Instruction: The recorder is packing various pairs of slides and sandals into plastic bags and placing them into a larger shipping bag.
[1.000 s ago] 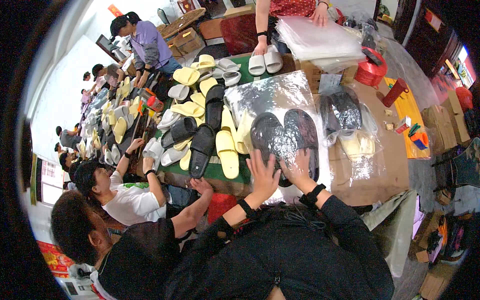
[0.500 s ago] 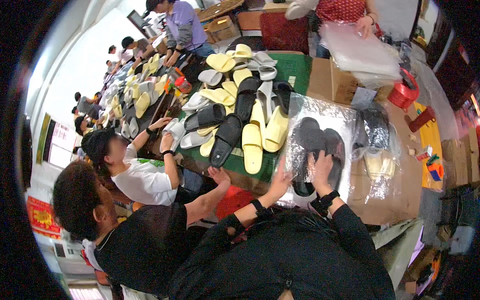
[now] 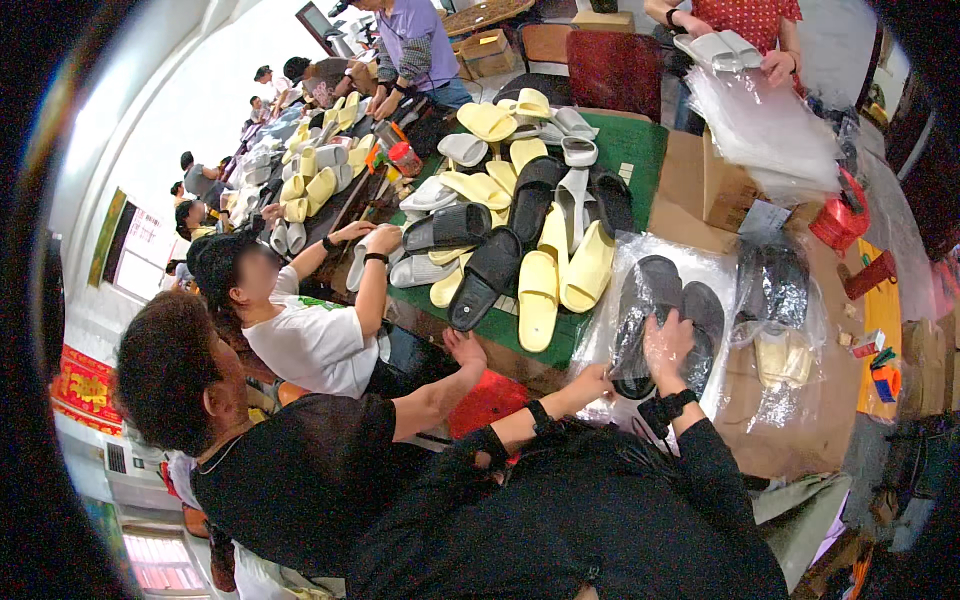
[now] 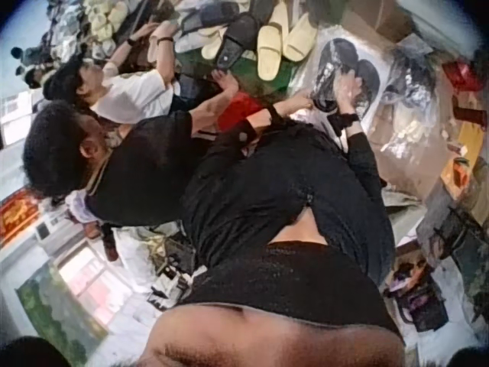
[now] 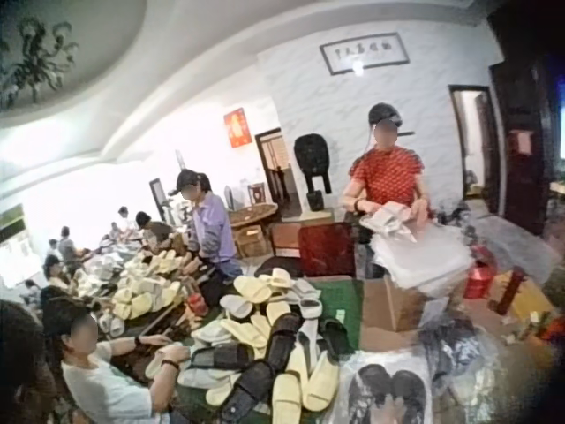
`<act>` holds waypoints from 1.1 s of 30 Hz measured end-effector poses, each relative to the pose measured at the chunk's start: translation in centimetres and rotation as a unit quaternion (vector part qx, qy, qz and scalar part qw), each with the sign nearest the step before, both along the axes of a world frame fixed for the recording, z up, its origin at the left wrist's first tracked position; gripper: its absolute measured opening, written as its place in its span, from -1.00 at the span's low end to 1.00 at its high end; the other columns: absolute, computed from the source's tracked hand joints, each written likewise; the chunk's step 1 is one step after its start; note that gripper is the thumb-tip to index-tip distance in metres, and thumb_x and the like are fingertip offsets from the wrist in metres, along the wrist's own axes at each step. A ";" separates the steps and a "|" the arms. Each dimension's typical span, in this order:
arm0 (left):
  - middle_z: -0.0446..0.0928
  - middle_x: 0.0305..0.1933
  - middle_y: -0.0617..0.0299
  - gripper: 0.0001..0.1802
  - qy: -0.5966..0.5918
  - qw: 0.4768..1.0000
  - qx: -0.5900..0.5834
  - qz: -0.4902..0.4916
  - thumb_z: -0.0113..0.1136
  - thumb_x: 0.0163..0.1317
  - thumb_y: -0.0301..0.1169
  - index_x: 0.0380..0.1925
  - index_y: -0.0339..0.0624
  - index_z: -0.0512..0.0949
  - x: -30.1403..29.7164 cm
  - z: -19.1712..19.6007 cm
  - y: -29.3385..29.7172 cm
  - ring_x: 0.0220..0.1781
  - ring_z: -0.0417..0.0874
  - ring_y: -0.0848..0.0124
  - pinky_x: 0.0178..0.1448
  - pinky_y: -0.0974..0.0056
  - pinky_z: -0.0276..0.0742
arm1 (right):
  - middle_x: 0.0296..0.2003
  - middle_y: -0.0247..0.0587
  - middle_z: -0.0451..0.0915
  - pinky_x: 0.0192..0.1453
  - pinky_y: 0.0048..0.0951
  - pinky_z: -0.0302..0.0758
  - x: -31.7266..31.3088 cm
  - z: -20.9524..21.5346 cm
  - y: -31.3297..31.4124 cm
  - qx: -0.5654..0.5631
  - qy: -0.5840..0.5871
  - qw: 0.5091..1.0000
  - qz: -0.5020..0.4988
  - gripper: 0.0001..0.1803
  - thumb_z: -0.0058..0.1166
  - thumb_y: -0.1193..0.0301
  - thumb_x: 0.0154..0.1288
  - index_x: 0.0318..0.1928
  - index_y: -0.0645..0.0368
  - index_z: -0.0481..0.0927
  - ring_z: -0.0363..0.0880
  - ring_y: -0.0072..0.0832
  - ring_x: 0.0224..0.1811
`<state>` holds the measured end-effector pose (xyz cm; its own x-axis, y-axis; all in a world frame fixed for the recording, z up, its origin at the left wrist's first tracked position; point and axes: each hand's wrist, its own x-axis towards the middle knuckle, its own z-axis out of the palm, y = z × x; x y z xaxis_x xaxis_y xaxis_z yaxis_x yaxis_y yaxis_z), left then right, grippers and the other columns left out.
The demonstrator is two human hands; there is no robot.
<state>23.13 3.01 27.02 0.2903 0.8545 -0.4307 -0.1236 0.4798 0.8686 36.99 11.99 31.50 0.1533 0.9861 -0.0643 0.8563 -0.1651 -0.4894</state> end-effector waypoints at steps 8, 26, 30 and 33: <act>0.49 -0.15 0.18 -0.29 -0.104 0.993 0.044 -0.039 0.03 -0.07 -0.78 0.16 -0.32 0.08 0.2 0.2 0.1 -0.20 0.53 0.41 -0.08 0.32 0.46 | -0.20 0.30 0.38 -0.01 -0.04 0.25 0.4 -1.9 0.4 0.076 -0.027 0.997 0.001 -0.46 -0.02 0.18 0.14 0.05 0.26 0.31 0.35 0.10 -0.07; 0.48 -0.50 0.12 -0.87 -0.020 0.990 -0.142 -0.009 -0.05 0.06 -0.65 -0.37 -0.35 0.46 -0.7 -4.7 -0.4 -0.46 0.53 0.40 -0.38 0.33 0.50 | 0.20 0.09 0.16 0.31 0.07 -0.15 3.8 -4.9 -1.6 0.077 -0.034 0.982 0.171 -0.14 0.11 0.29 0.00 0.30 0.00 -0.02 0.03 0.01 0.28; 0.46 -0.59 0.16 -0.95 0.009 0.988 -0.151 0.023 -0.02 0.03 -0.63 -0.53 -0.36 0.44 -0.1 -5.0 0.0 -0.58 0.47 0.43 -0.50 0.37 0.43 | 0.22 0.06 0.13 0.31 -0.01 -0.07 4.0 -7.0 -1.2 0.090 -0.081 0.974 0.193 -0.18 0.08 0.31 0.02 0.29 0.13 0.00 0.02 -0.04 0.28; 0.38 -0.66 0.24 -0.94 0.026 0.993 -0.109 0.033 0.02 -0.03 -0.62 -0.62 -0.30 0.41 -0.4 -6.2 -0.5 -0.66 0.39 0.49 -0.61 0.41 0.29 | 0.25 0.06 0.06 0.31 0.00 -0.09 4.1 -6.3 -3.3 0.075 -0.063 0.968 0.231 -0.18 0.07 0.32 -0.01 0.27 0.18 0.02 -0.04 0.00 0.30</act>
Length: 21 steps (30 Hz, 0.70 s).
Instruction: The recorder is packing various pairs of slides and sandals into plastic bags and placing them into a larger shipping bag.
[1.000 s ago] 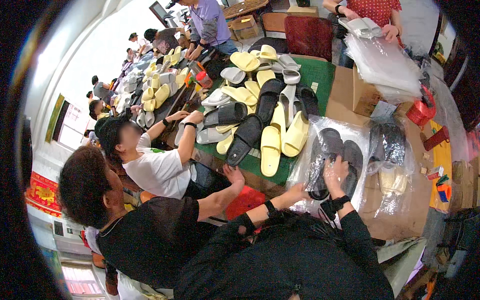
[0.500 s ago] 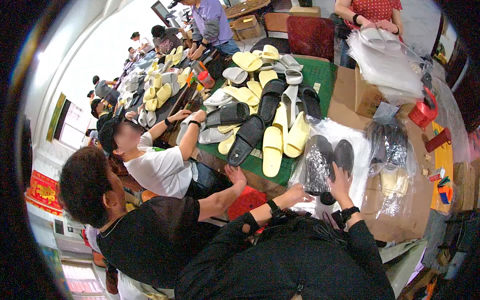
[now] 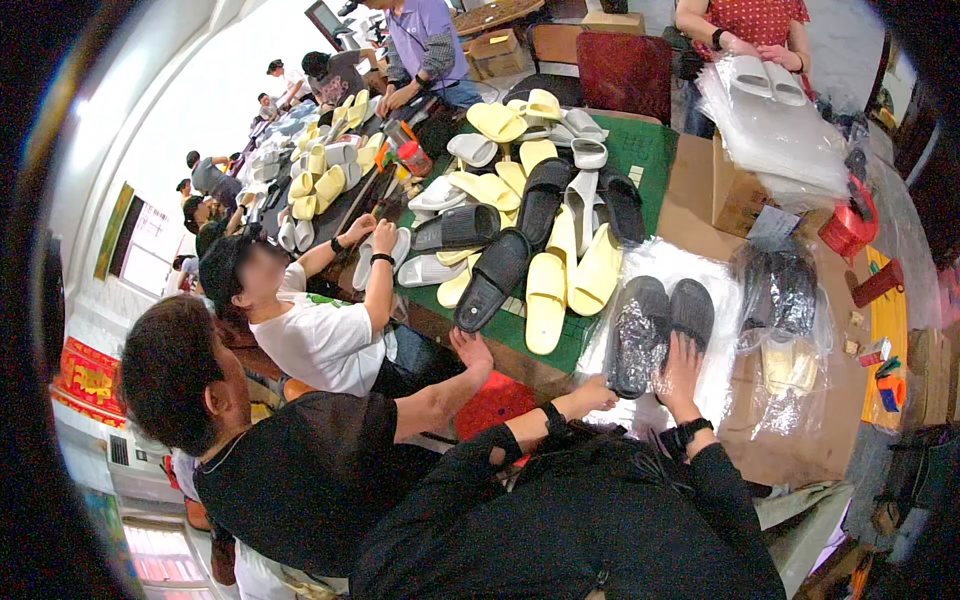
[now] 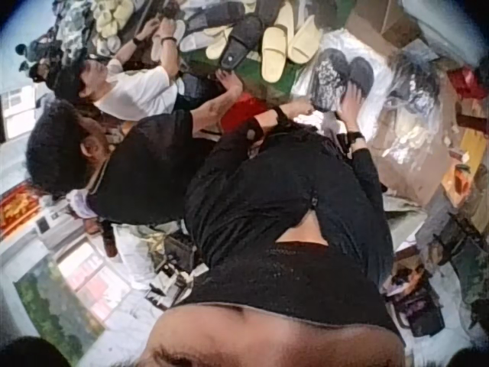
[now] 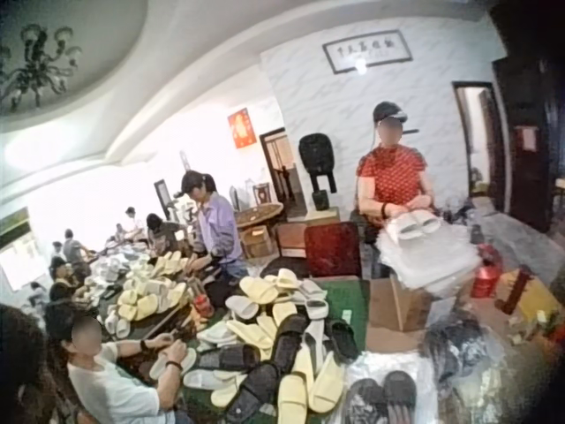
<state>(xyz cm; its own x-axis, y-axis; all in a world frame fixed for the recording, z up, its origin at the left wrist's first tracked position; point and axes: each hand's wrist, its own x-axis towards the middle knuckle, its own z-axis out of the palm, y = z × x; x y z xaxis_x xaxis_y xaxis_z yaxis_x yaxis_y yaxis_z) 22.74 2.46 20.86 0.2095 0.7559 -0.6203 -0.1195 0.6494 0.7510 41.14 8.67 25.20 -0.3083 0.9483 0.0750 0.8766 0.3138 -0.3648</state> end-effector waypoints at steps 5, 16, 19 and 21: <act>0.33 -0.70 0.28 -0.91 -0.043 0.999 -0.019 0.020 0.06 -0.07 -0.62 -0.65 -0.26 0.39 0.8 2.8 -0.1 -0.67 0.35 0.54 -0.63 0.42 0.19 | 0.28 0.24 -0.14 0.34 0.00 -0.14 3.5 -3.4 -3.6 -0.036 0.073 0.995 -0.049 -0.05 0.22 0.31 -0.13 0.28 0.15 0.00 -0.18 0.12 0.32; 0.39 -0.60 0.33 -0.89 0.018 0.998 -0.043 -0.053 0.16 -0.01 -0.58 -0.45 -0.25 0.45 -0.2 -1.7 0.3 -0.62 0.30 0.58 -0.61 0.43 0.17 | 0.24 0.35 -0.09 0.31 -0.23 0.12 5.7 -3.9 -5.2 -0.112 0.115 0.987 -0.014 0.13 0.38 0.37 -0.39 0.27 0.17 0.01 -0.02 0.12 0.28; 0.39 -0.54 0.29 -0.80 0.068 0.996 -0.046 -0.042 0.22 -0.02 -0.56 -0.39 -0.28 0.41 0.5 0.1 0.4 -0.62 0.28 0.56 -0.59 0.41 0.19 | 0.22 0.35 -0.01 0.27 -0.20 0.17 6.2 -5.6 -4.6 -0.091 0.120 0.988 -0.042 0.03 0.30 0.44 -0.29 0.27 0.12 0.03 0.05 0.13 0.24; 0.37 -0.56 0.28 -0.78 0.084 0.994 -0.053 -0.040 0.25 -0.01 -0.51 -0.40 -0.29 0.40 0.5 1.7 0.5 -0.62 0.28 0.53 -0.58 0.38 0.20 | 0.19 0.34 0.07 0.25 -0.19 0.20 5.7 -4.6 -4.6 -0.091 0.121 0.987 -0.052 -0.05 0.24 0.44 -0.20 0.27 0.10 0.04 0.11 0.13 0.21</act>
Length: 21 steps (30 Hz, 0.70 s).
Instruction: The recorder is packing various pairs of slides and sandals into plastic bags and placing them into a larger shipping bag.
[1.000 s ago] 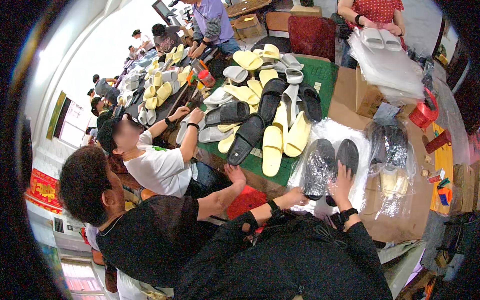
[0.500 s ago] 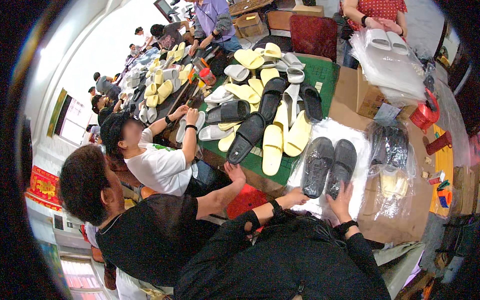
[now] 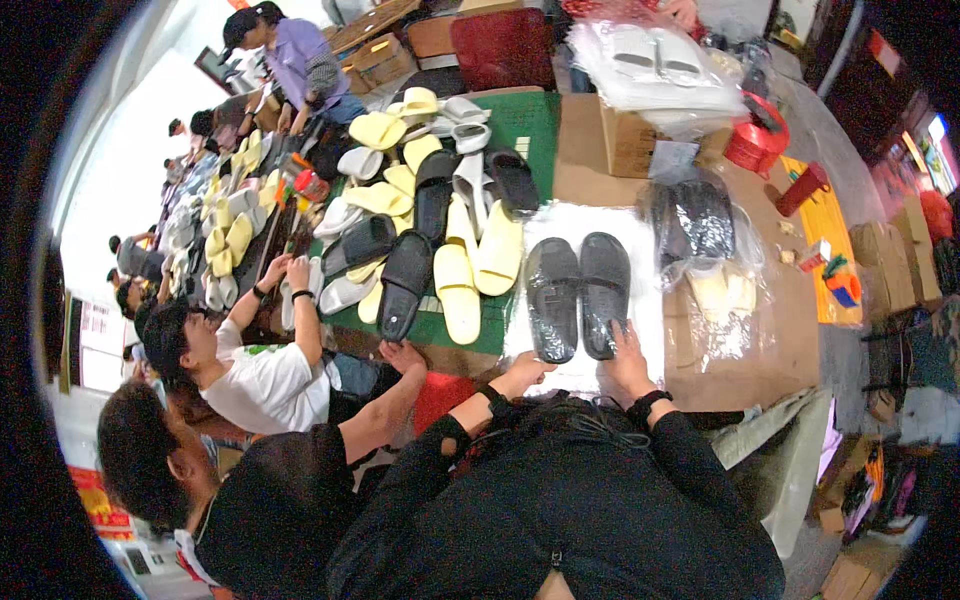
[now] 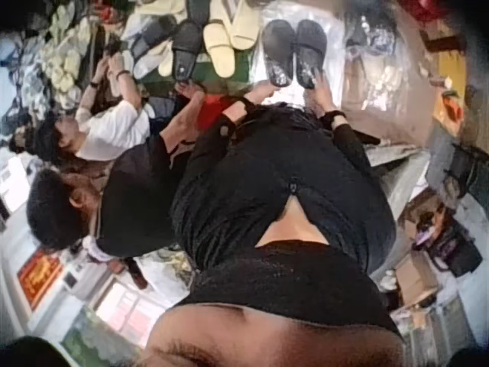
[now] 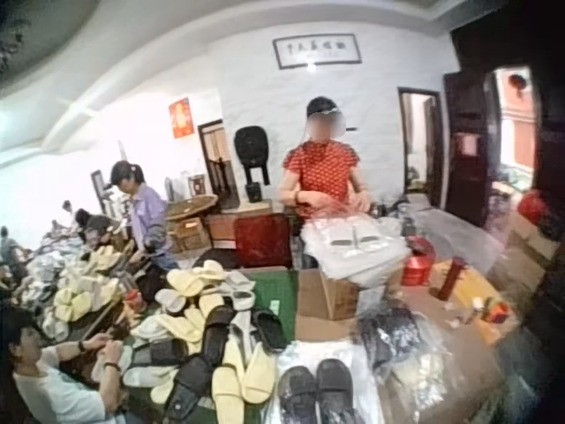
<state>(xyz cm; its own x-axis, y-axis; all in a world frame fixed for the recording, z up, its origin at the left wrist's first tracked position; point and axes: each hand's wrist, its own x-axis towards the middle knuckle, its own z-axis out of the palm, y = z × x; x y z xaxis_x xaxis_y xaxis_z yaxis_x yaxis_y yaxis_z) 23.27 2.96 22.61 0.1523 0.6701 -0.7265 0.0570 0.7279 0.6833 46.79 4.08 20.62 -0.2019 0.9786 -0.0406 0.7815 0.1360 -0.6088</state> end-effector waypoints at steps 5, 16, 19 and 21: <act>0.35 -0.65 0.33 -0.79 0.044 0.998 0.030 -0.028 0.27 -0.03 -0.43 -0.46 -0.29 0.45 0.2 -0.8 -0.1 -0.68 0.28 0.55 -0.63 0.39 0.19 | 0.16 0.35 0.11 0.24 -0.20 0.20 -0.1 0.3 -0.1 0.016 -0.029 0.999 -0.009 -0.13 0.18 0.44 -0.10 0.26 0.16 0.04 0.16 0.12 0.19; 0.32 -0.69 0.37 -0.60 0.038 0.985 0.161 -0.047 0.11 0.16 -0.08 -0.56 -0.23 0.46 3.5 3.2 1.4 -0.69 0.23 0.59 -0.60 0.45 0.15 | -0.39 0.00 0.50 -0.22 -0.25 0.43 -1.1 4.5 1.6 0.058 0.021 0.990 -0.130 -0.77 0.08 0.46 0.00 -0.29 0.28 0.45 0.47 -0.07 -0.32; 0.29 -0.69 0.37 -0.61 -0.066 0.990 0.126 0.021 0.05 0.20 -0.08 -0.52 -0.22 0.47 3.6 4.1 2.6 -0.69 0.21 0.58 -0.58 0.44 0.12 | -0.63 -0.12 0.51 -0.35 -0.32 0.45 -1.5 8.7 1.6 -0.128 0.154 0.976 -0.090 -0.76 0.05 0.33 0.14 -0.50 0.29 0.51 0.49 -0.24 -0.52; 0.26 -0.73 0.37 -0.61 -0.143 0.984 0.093 0.057 -0.01 0.24 -0.09 -0.47 -0.22 0.49 4.3 6.0 3.7 -0.67 0.26 0.58 -0.56 0.44 0.15 | -0.68 -0.20 0.53 -0.43 -0.37 0.45 -0.8 11.7 1.2 -0.308 0.288 0.907 0.001 -0.57 -0.05 0.20 0.25 -0.61 0.28 0.54 0.47 -0.43 -0.62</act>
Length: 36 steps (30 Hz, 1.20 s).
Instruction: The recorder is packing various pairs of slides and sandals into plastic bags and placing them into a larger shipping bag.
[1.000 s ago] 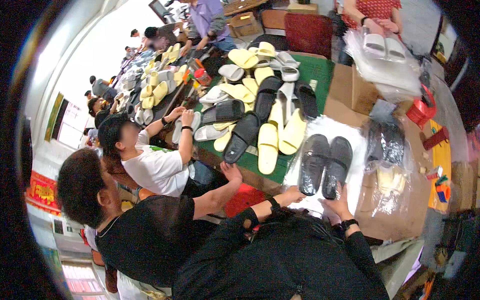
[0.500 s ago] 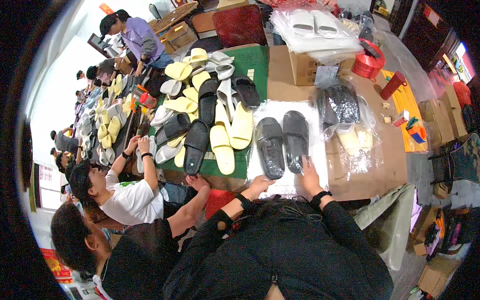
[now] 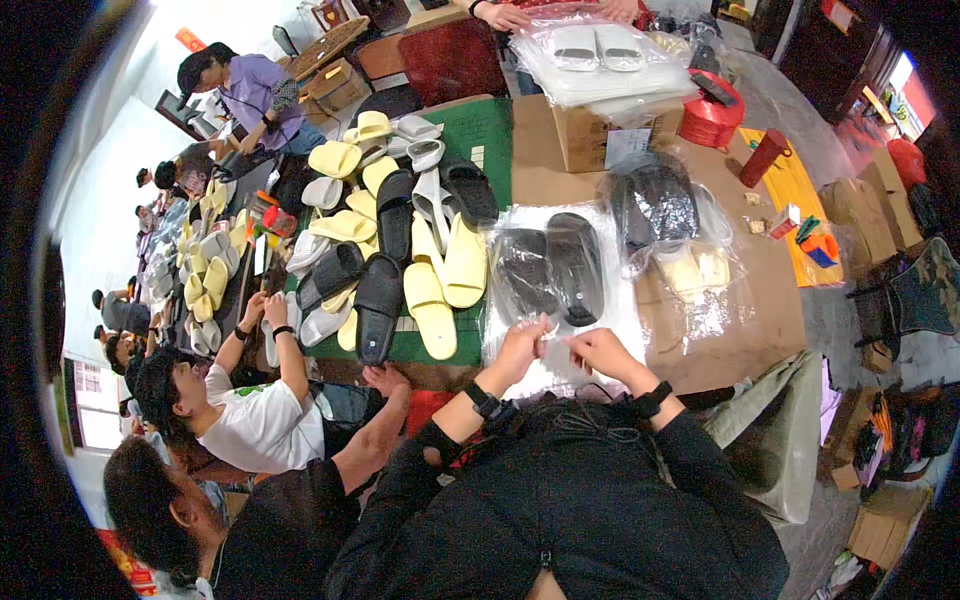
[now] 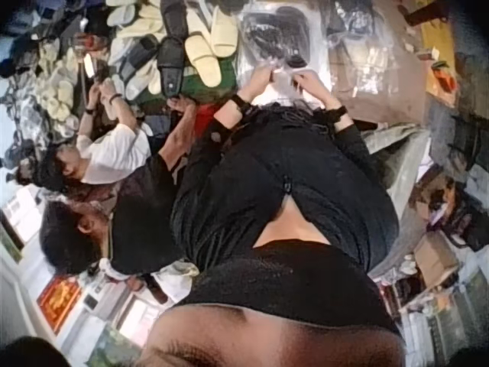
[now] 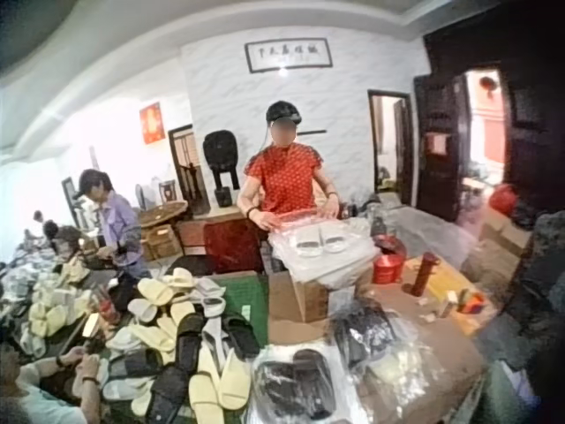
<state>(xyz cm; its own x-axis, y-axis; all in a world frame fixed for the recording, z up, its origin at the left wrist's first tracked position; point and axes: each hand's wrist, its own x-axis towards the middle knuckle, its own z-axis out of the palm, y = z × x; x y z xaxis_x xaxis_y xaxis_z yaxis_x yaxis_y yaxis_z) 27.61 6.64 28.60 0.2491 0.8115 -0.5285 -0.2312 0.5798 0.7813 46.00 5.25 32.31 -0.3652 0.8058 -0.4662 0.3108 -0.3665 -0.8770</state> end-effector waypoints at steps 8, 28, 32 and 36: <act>0.31 -0.61 0.37 -0.69 -0.136 0.990 -0.013 -0.038 -0.12 0.31 -0.30 -0.13 -0.32 0.44 3.6 8.0 1.4 -0.55 0.27 0.55 -0.39 0.45 0.23 | 0.04 -0.13 0.37 0.05 -0.33 0.37 1.7 -0.3 0.9 -0.176 0.304 0.930 -0.111 -0.15 -0.44 -0.28 0.20 0.26 0.14 0.07 0.43 -0.42 -0.01; 0.50 -0.39 0.24 -0.68 -0.034 0.944 0.115 -0.307 -0.13 0.31 -0.38 0.02 -0.23 0.38 5.0 8.5 -3.1 -0.42 0.48 0.52 -0.25 0.44 0.42 | -0.32 -0.31 0.46 -0.49 -0.53 0.35 1.9 3.9 3.1 0.038 0.160 0.931 -0.326 -0.56 0.02 0.48 0.07 0.01 0.12 0.30 0.40 -0.61 -0.45; 0.50 -0.30 0.23 -0.66 -0.082 0.949 0.118 -0.279 -0.10 0.30 -0.33 0.05 -0.17 0.36 4.2 8.1 -3.0 -0.30 0.48 0.54 -0.19 0.43 0.42 | -0.30 -0.31 0.46 -0.41 -0.57 0.37 3.9 7.7 4.6 0.140 0.150 0.903 -0.378 -0.57 0.00 0.49 0.12 0.05 0.18 0.30 0.41 -0.62 -0.39; 0.51 -0.27 0.20 -0.66 0.023 0.967 0.085 -0.239 -0.10 0.30 -0.30 0.02 -0.17 0.37 3.2 6.1 -3.6 -0.32 0.48 0.51 -0.18 0.42 0.44 | -0.29 -0.31 0.51 -0.35 -0.60 0.34 8.3 7.8 7.6 0.216 0.182 0.854 -0.437 -0.48 -0.03 0.50 0.16 0.16 0.17 0.24 0.40 -0.65 -0.33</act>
